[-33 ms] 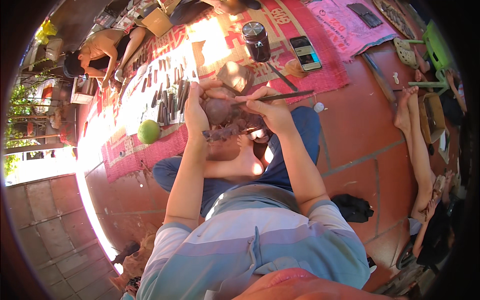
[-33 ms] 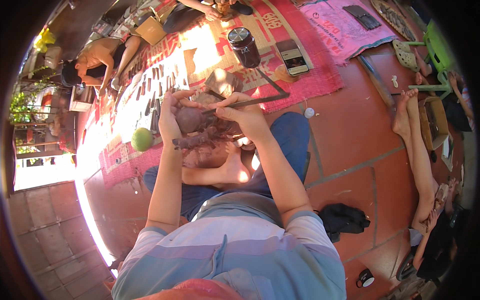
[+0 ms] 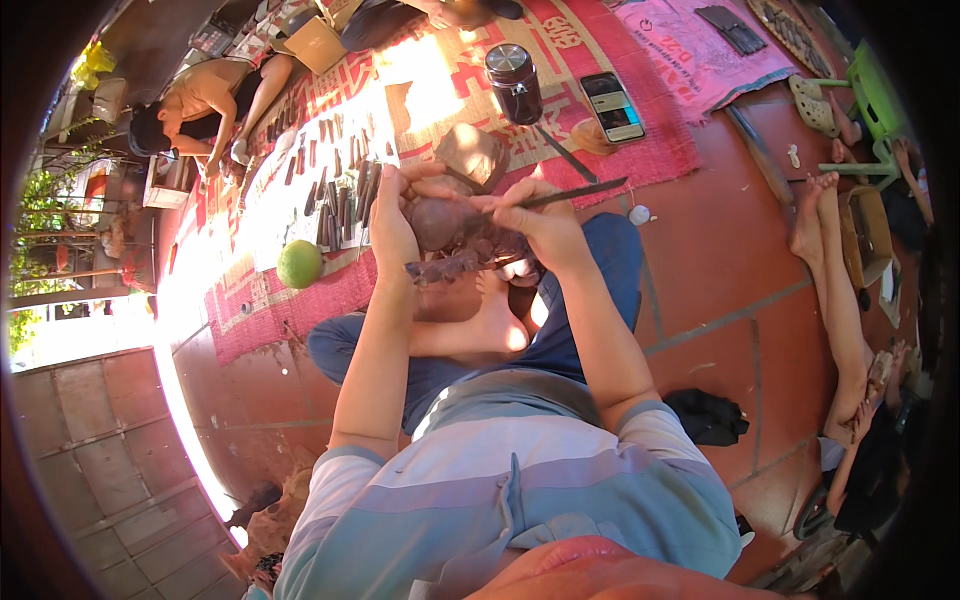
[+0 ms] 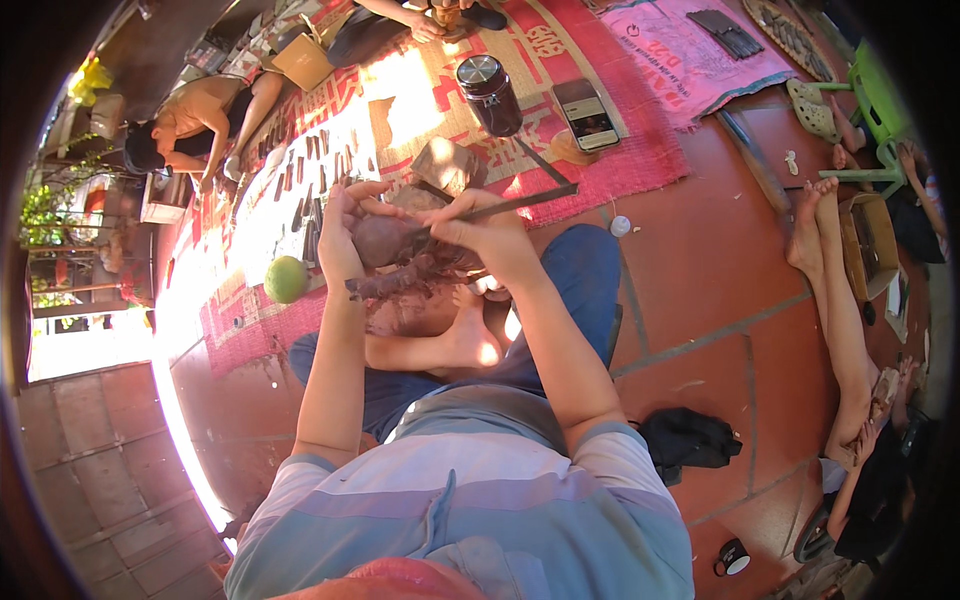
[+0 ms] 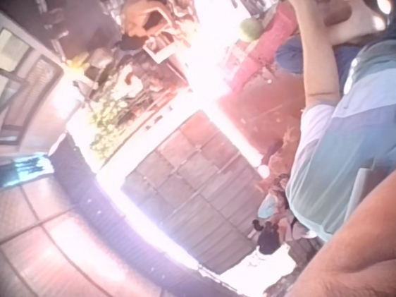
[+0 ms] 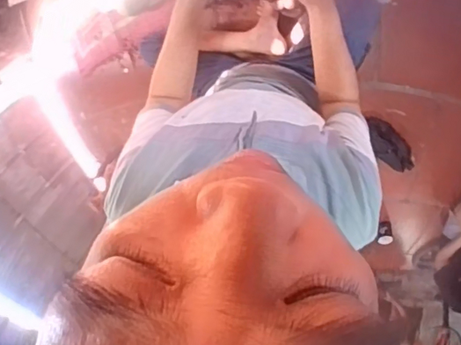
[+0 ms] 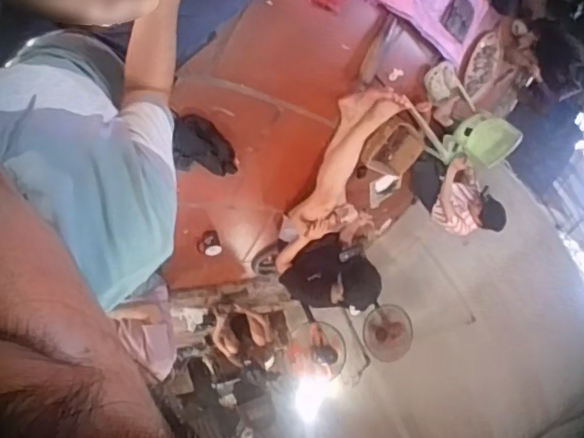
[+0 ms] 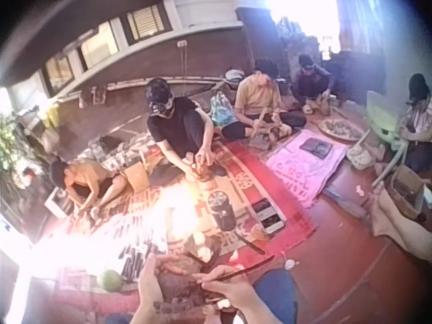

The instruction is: The person sits on the floor and carves a piece of dark wood using a knife. They hold the wood in their left hand and use the knife in their right hand to shape it. The person occasionally pauses to inspect the wood or adjust their grip.

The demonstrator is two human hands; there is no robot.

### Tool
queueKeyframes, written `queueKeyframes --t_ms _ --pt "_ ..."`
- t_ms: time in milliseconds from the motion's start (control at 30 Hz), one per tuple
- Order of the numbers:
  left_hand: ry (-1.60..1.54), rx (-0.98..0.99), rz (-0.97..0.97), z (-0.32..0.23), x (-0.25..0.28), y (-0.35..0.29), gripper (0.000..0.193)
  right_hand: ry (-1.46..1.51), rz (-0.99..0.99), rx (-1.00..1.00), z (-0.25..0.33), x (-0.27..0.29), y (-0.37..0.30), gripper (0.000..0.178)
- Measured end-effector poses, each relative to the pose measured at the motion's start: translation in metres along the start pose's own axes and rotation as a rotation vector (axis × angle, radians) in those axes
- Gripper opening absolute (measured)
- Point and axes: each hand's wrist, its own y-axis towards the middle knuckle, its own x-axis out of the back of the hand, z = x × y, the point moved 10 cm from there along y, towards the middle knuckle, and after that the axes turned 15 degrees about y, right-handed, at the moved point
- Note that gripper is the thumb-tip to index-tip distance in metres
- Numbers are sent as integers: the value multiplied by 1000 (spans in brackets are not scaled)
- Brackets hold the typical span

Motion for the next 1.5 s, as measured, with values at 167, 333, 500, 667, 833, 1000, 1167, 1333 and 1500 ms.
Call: queueKeyframes --t_ms 167,333,500,667,833,1000,1167,1333,1500 --pt "-30 8 -5 2 2 0 47 -78 25 -67 -8 0 4 10" --pt "-12 16 -14 1 2 -2 46 -114 60 -75 -13 -4 1 10" --pt "10 16 -39 -1 3 -3 45 27 2 -75 -9 6 4 9" --pt "-21 22 -14 2 3 -2 46 38 -51 -101 -13 14 12 9" --pt "-20 7 -17 1 1 -4 45 -118 45 -59 -6 -13 1 11" --pt "-8 17 -37 1 2 -4 44 -57 -13 -118 -7 -9 3 12" --pt "-33 -8 -6 -3 -2 -2 42 164 -75 -135 -14 9 9 12" --pt "-10 -16 -19 -2 1 -2 41 -240 34 -46 -4 -20 -2 13" --pt "-13 7 -26 0 2 -4 41 -42 -67 -106 -6 -6 2 13"
